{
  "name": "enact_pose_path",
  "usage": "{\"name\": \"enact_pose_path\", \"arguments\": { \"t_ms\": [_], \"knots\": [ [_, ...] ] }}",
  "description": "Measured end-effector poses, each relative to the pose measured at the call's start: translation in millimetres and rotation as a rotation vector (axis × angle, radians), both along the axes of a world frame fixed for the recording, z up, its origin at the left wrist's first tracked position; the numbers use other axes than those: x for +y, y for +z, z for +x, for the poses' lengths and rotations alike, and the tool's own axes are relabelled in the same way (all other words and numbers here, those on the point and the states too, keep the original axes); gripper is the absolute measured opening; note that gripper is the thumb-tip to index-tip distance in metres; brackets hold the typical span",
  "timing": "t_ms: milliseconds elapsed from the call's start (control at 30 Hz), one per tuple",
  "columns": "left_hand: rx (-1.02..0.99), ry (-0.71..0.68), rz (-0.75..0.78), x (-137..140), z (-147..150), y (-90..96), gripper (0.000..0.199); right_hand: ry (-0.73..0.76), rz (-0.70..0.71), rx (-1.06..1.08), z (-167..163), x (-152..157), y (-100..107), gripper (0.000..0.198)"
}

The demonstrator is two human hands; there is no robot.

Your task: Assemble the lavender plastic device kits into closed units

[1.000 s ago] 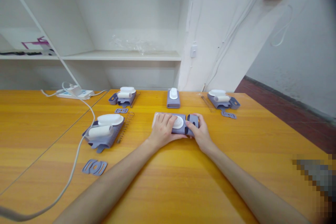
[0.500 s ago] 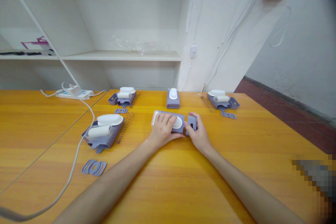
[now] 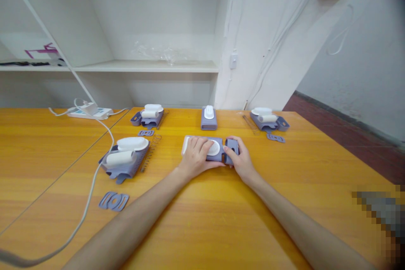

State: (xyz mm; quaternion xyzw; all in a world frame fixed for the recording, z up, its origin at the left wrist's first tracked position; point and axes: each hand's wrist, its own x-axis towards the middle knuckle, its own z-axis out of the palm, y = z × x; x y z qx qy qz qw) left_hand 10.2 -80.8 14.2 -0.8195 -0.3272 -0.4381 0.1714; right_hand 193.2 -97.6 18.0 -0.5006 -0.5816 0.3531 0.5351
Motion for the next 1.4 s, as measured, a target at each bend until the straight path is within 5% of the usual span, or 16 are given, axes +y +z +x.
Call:
{"name": "enact_pose_path", "arguments": {
  "t_ms": [767, 1400],
  "knots": [
    [0.017, -0.072, -0.007, 1.7, 0.4, -0.1, 0.067, -0.048, -0.005, -0.092, -12.5, 0.3, -4.8, 0.038],
    [-0.026, -0.096, -0.044, -4.8, 1.6, -1.0, 0.049, 0.151, -0.061, -0.088, -1.8, 1.0, 0.6, 0.038]
  ]
}}
